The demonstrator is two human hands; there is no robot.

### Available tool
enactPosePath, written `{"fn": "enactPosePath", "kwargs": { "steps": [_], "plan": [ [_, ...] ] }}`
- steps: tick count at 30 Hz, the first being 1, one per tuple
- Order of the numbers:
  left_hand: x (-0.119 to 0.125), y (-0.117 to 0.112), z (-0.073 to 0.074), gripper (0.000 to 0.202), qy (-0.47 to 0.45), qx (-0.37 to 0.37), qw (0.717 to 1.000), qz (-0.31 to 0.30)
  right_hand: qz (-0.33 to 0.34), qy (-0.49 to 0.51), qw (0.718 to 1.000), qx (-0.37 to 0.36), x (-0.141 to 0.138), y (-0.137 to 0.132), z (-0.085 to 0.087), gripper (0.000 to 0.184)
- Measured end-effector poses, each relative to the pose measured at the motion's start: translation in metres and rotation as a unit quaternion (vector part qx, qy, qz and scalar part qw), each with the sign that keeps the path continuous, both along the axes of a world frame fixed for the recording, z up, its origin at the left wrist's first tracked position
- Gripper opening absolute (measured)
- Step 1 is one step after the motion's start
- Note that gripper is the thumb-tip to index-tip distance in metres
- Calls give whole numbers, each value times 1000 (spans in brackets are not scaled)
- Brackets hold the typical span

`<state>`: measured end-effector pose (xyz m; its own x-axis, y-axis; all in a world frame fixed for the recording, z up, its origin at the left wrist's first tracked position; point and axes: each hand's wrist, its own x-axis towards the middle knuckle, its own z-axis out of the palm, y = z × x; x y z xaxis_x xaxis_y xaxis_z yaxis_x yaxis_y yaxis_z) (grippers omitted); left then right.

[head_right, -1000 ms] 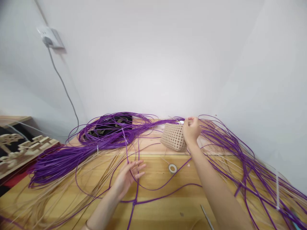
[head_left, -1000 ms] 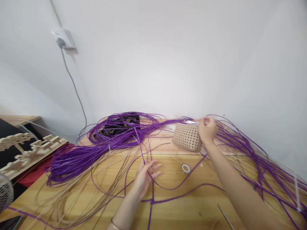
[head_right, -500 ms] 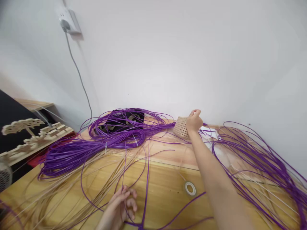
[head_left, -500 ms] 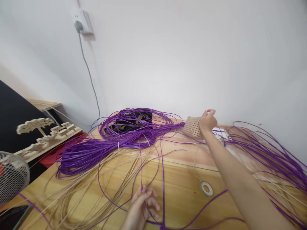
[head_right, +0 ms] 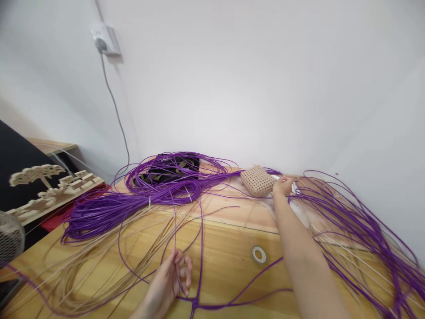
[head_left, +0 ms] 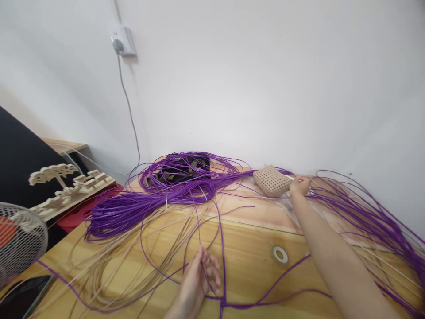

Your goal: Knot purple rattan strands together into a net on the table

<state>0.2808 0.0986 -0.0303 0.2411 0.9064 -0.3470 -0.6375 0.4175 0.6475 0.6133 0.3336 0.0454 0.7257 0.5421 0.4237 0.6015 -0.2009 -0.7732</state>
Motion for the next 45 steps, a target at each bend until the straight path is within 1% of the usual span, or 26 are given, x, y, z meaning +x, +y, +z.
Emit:
{"fn": "enactPosePath", "kwargs": {
  "steps": [2,3,5,7,8,10,11,12,14,15,17,21,23,26,28,30,33,35,37,38,39,40,41,43,44,45],
  "plan": [
    [2,-2,6,56,-1,8,1000,-4,-2,45,999,-1,-2,-15,10,15],
    [3,-3,9,56,1,14,1000,-1,16,65,998,-1,-6,-25,17,13],
    [8,-9,15,53,6,24,1000,7,95,93,991,-4,-22,-52,30,11],
    [15,-16,21,46,9,34,999,5,204,116,972,-17,-47,-92,35,11],
    [18,-21,24,43,10,40,999,-1,257,125,958,-25,-61,-116,34,10],
    [24,-30,30,41,11,54,998,-23,349,143,925,-52,-90,-168,28,20],
    [26,-34,33,40,11,61,998,-34,421,167,889,-72,-103,-193,23,25],
    [27,-38,36,40,10,68,997,-42,464,191,861,-84,-115,-215,18,28],
    [29,-45,42,39,5,86,995,-45,516,228,819,-103,-133,-250,9,30],
    [29,-48,44,38,2,94,995,-45,527,241,808,-111,-140,-262,4,30],
    [29,-53,47,35,-5,107,993,-45,541,258,791,-124,-149,-278,-2,29],
    [28,-67,50,30,-14,122,990,-63,551,306,767,-121,-158,-291,-8,29],
    [29,-78,47,29,-14,120,990,-73,539,334,767,-102,-160,-298,-9,30],
    [33,-95,39,30,5,99,991,-87,521,352,773,-82,-161,-311,-11,31],
    [37,-106,31,33,32,84,991,-99,522,345,774,-97,-161,-321,-13,30],
    [42,-116,24,34,60,79,989,-112,523,342,771,-127,-160,-329,-16,29],
    [45,-126,18,33,117,105,980,-120,510,363,763,-159,-158,-336,-21,30],
    [41,-128,17,26,175,135,968,-118,491,371,774,-148,-156,-336,-24,27],
    [31,-127,17,24,243,166,948,-126,481,365,786,-135,-152,-335,-25,24],
    [23,-124,16,23,281,181,933,-130,483,358,787,-138,-150,-334,-26,23],
    [14,-120,16,22,328,201,914,-128,489,349,785,-151,-146,-333,-26,22],
    [4,-115,14,19,384,226,888,-116,496,335,783,-167,-142,-333,-25,22],
    [-5,-109,12,17,445,254,853,-98,503,317,783,-184,-137,-332,-25,22],
    [-22,-95,7,16,563,309,764,-64,512,270,788,-210,-125,-328,-23,25],
    [-28,-88,4,16,609,329,719,-57,513,242,793,-222,-118,-324,-22,26],
    [-32,-81,0,18,644,344,681,-59,507,205,804,-233,-111,-318,-20,26]
  ]
}}
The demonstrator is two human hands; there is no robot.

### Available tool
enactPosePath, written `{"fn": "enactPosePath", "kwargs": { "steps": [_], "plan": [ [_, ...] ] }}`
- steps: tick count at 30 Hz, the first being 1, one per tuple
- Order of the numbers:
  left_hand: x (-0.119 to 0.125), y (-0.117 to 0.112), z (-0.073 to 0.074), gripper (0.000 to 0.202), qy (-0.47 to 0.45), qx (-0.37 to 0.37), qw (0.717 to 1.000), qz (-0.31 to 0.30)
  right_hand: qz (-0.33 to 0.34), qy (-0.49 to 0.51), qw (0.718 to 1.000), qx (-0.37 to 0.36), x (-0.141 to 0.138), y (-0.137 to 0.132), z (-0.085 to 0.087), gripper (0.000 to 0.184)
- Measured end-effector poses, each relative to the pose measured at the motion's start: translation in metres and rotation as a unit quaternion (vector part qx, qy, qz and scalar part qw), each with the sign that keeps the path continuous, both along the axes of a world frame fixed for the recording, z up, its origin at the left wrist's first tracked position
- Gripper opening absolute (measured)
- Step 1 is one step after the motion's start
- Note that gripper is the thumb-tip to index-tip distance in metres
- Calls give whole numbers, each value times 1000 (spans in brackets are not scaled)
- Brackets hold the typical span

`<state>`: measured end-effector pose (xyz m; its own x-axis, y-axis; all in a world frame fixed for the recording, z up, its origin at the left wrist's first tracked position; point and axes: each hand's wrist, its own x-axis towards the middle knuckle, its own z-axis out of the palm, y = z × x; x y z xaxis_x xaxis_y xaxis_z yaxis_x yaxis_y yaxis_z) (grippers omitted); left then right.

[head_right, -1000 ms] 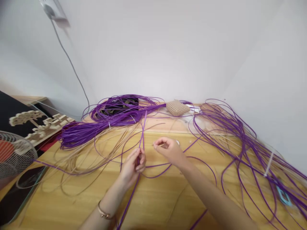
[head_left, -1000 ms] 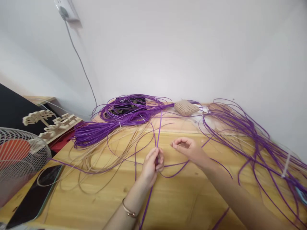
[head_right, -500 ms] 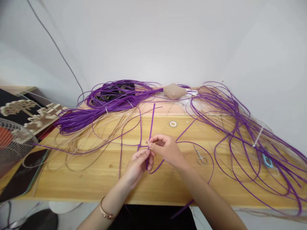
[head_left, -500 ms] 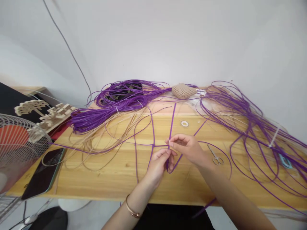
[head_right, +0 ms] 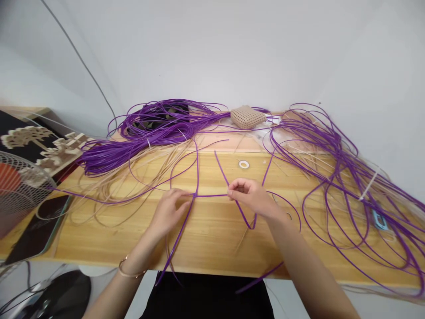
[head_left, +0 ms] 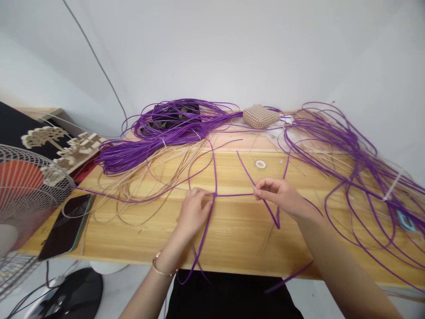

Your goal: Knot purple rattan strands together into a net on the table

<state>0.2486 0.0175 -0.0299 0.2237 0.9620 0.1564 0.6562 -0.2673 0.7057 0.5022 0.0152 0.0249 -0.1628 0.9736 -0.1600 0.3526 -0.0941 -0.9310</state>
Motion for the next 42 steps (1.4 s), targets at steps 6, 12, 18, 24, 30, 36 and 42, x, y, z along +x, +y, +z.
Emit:
{"fn": "enactPosePath", "kwargs": {
  "steps": [6,12,18,24,30,36,42],
  "plan": [
    [4,24,-13,23,119,-2,993,-27,-228,-425,848,221,35,41,17,11],
    [8,25,-14,14,119,-5,993,-15,-72,-370,831,410,-11,20,17,15],
    [3,25,-12,10,94,40,993,-61,110,-306,918,227,-71,12,-22,10],
    [1,25,-12,8,99,52,990,-90,104,-241,952,161,-74,26,-49,8],
    [0,27,-12,10,103,66,986,-111,95,-158,968,173,-72,25,-53,13],
    [0,27,-12,10,77,52,990,-103,135,-184,946,231,-72,25,-56,20],
    [0,29,-15,13,-60,-30,995,-79,118,-160,951,238,-73,24,-57,19]
  ]
}}
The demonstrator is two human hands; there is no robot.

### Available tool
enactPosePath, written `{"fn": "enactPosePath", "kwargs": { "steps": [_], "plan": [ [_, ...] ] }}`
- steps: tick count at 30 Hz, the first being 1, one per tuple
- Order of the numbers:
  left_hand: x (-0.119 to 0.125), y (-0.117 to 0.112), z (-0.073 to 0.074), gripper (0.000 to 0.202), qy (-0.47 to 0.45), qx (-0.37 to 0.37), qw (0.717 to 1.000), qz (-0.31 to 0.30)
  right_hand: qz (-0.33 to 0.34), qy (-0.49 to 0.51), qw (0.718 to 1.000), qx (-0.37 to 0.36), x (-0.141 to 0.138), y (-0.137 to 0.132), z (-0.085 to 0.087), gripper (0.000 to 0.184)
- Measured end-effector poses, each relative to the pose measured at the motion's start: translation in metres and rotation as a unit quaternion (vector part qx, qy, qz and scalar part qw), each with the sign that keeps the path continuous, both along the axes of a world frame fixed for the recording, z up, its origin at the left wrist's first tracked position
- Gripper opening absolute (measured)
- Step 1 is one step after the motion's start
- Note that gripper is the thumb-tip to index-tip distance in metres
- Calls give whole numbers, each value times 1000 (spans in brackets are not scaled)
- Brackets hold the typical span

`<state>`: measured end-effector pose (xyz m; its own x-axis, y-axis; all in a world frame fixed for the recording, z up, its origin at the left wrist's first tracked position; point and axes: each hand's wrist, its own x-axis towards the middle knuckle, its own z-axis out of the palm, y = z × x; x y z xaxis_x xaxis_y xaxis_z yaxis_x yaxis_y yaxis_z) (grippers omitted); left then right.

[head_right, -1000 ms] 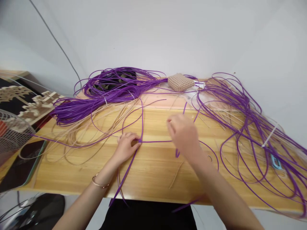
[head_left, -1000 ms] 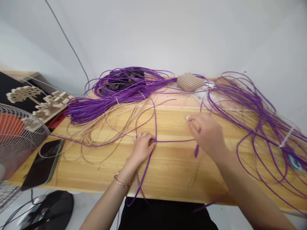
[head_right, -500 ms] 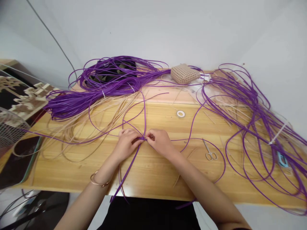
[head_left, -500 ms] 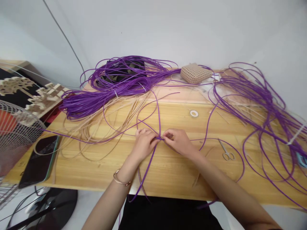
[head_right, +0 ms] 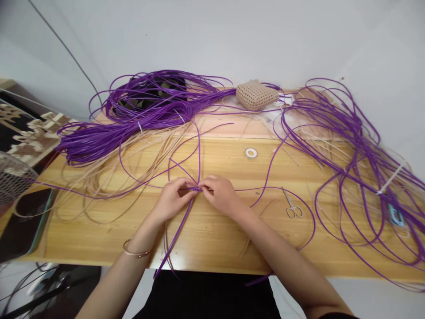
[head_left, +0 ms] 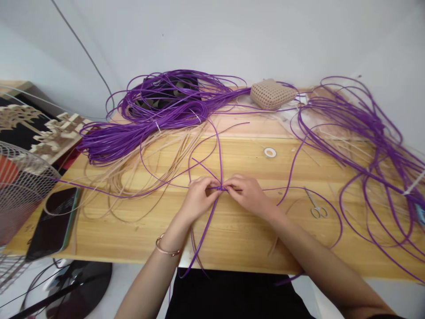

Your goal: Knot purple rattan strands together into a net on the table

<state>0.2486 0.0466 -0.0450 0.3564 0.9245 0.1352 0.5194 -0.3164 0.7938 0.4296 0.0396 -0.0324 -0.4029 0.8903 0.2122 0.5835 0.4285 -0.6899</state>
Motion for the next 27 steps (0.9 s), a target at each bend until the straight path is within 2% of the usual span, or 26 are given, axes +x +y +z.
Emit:
{"fn": "enactPosePath", "kwargs": {
  "steps": [5,13,20,24,27],
  "plan": [
    [0,-1,-1,13,-40,-27,999,0,-18,10,999,-29,-2,-2,0,18],
    [-1,-1,-1,11,-49,-36,998,-22,-7,-32,999,16,-1,-1,2,20],
    [0,0,-4,9,-48,-43,998,-25,10,-39,999,-8,1,1,4,23],
    [1,0,-4,8,-47,-47,997,-30,16,-34,998,-43,2,4,5,24],
    [2,0,-3,7,-57,-67,995,-35,30,-9,992,-119,5,12,7,21]
  ]
}}
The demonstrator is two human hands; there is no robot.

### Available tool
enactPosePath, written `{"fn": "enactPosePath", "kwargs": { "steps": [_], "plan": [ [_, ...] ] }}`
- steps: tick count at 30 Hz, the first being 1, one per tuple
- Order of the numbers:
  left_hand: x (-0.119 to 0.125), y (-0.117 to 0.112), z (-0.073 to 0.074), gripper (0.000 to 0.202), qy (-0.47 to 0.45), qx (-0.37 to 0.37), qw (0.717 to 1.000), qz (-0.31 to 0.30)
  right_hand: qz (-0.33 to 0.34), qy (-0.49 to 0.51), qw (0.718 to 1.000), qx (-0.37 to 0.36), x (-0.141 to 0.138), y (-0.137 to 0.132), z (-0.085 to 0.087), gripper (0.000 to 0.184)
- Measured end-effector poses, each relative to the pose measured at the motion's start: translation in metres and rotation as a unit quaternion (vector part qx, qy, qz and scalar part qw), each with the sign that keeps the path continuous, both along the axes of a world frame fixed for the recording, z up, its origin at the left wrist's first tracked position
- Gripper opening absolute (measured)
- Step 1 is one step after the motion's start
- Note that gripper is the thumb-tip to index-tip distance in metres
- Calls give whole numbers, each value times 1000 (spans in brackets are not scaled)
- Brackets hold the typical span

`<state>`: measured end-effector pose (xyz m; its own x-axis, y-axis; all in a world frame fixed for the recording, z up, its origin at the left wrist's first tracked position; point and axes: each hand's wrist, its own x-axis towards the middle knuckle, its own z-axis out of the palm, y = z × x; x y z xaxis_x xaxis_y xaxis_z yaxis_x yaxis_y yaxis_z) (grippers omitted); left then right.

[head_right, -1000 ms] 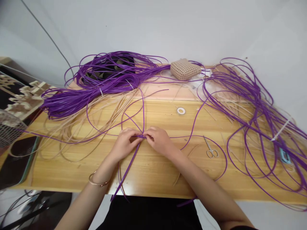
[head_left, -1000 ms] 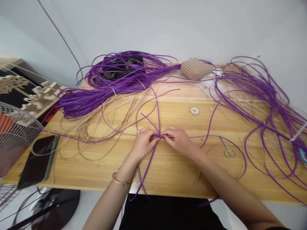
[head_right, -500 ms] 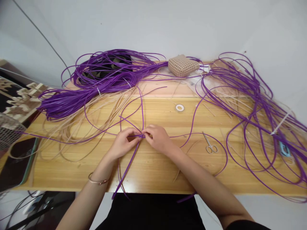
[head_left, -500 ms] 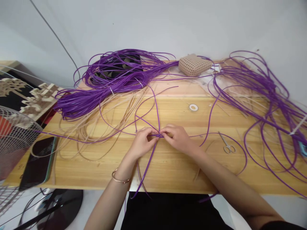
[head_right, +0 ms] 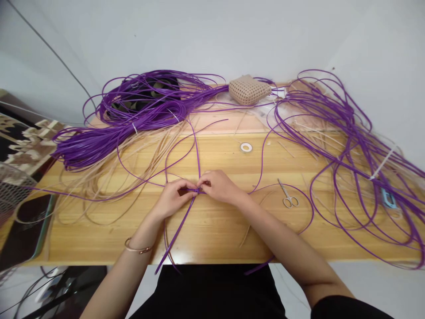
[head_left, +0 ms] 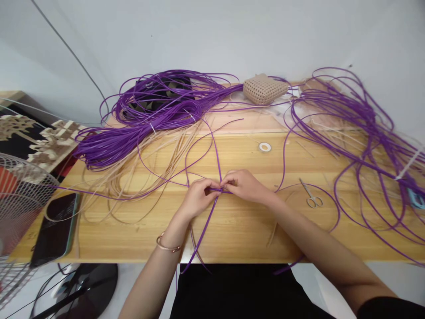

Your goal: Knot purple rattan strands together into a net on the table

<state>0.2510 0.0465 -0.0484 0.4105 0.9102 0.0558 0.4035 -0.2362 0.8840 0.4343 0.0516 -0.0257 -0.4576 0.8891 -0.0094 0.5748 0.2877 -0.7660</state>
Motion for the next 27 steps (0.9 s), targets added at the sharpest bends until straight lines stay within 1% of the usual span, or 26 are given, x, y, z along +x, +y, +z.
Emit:
{"fn": "enactPosePath", "kwargs": {
  "steps": [2,5,7,9,16,20,24,27],
  "plan": [
    [1,0,1,6,-14,-24,1000,-1,10,33,996,-76,3,8,1,18],
    [2,-1,2,6,-31,-48,998,2,44,109,979,-168,7,20,2,15],
    [1,-1,2,7,-36,-50,998,3,78,147,966,-200,9,27,2,17],
    [1,-1,2,7,-40,-50,998,2,109,157,957,-218,10,32,2,23],
    [2,0,3,6,-38,-53,998,-3,205,112,940,-249,10,47,6,25],
    [1,0,1,9,-53,-63,997,-7,238,75,924,-289,4,60,7,29],
    [0,1,-3,9,-62,-60,996,-17,251,31,906,-340,-3,68,10,30],
    [-1,1,-3,10,-67,-64,996,-18,227,14,904,-361,-5,70,12,30]
  ]
}}
